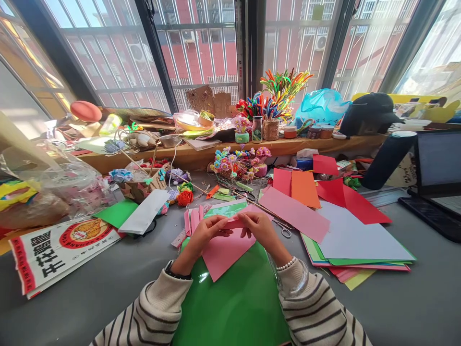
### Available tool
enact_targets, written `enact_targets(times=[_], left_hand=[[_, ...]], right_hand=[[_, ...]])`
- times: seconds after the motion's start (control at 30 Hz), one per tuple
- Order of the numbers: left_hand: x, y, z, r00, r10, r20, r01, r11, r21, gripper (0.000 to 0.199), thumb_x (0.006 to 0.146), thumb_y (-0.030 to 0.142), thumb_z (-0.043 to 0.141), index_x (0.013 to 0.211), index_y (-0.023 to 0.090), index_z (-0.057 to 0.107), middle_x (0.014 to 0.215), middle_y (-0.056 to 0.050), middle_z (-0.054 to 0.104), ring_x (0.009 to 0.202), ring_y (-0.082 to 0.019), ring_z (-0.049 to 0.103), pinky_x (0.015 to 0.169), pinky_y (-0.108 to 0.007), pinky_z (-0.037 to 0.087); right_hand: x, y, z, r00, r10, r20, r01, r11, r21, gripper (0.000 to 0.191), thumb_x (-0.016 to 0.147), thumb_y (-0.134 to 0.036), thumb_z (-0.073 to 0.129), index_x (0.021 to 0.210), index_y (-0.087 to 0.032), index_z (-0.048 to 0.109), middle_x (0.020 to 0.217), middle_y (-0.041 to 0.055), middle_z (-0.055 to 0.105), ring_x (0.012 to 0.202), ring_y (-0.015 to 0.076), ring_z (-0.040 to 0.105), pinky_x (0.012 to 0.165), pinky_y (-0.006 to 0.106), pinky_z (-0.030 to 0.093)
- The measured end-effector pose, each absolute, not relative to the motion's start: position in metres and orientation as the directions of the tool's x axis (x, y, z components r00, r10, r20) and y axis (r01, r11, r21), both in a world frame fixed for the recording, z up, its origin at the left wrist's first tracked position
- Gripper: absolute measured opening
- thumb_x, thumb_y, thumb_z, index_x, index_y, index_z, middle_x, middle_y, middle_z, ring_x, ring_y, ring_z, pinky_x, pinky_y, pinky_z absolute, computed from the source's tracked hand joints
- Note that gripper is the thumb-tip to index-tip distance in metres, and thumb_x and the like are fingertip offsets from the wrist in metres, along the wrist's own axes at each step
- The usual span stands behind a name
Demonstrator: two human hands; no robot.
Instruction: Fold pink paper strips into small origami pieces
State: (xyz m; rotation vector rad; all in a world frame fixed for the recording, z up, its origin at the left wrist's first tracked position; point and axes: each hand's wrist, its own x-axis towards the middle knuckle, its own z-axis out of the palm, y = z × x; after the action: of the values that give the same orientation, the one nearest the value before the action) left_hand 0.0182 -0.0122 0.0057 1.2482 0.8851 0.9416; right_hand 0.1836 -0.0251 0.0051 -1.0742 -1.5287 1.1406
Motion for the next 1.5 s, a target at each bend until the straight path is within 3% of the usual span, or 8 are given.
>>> enact_targets(times=[0.47,0.9,1.27,1.5], left_hand=[[0.0175,-0.0099,0.0020,0.338,0.941,0.001,-0.064,0.022,0.998,0.026,0.063,0.031,0.062,0.080,0.012,0.061,0.071,-0.004,0.063,0.066,-0.017,0.062,0.067,-0.029,0.050],[0.0181,-0.0111,0.0048,0.345,0.936,-0.065,-0.118,0.112,0.987,0.029,0.064,0.036,0.060,0.080,0.011,0.061,0.075,-0.006,0.065,0.068,-0.017,0.062,0.070,-0.031,0.049],[0.0182,-0.0090,-0.0001,0.307,0.952,-0.021,-0.084,0.049,0.995,0.028,0.061,0.032,0.063,0.080,0.012,0.063,0.072,-0.004,0.066,0.065,-0.016,0.061,0.069,-0.031,0.050],[0.0184,-0.0094,0.0001,0.323,0.945,0.046,-0.032,-0.038,0.999,0.028,0.065,0.035,0.059,0.081,0.013,0.064,0.077,-0.005,0.066,0.065,-0.017,0.062,0.065,-0.028,0.051]], right_hand=[[0.1825,-0.0257,0.0054,-0.162,0.969,0.188,0.160,0.214,-0.964,0.026,0.074,-0.031,0.049,0.086,-0.011,0.061,0.045,-0.0022,0.053,0.038,0.0072,0.047,0.037,0.018,0.035],[0.1798,-0.0263,0.0025,-0.121,0.947,0.297,0.280,0.320,-0.905,0.025,0.076,-0.031,0.046,0.085,-0.014,0.061,0.045,-0.0025,0.052,0.037,0.0076,0.048,0.036,0.018,0.037],[0.1791,-0.0255,0.0016,-0.137,0.940,0.314,0.279,0.340,-0.898,0.026,0.078,-0.031,0.043,0.087,-0.014,0.061,0.044,-0.0030,0.051,0.036,0.0070,0.046,0.037,0.017,0.037],[0.1788,-0.0248,0.0004,-0.129,0.947,0.294,0.274,0.319,-0.907,0.022,0.073,-0.032,0.050,0.082,-0.015,0.061,0.054,-0.0004,0.056,0.041,0.0088,0.052,0.036,0.018,0.038]])
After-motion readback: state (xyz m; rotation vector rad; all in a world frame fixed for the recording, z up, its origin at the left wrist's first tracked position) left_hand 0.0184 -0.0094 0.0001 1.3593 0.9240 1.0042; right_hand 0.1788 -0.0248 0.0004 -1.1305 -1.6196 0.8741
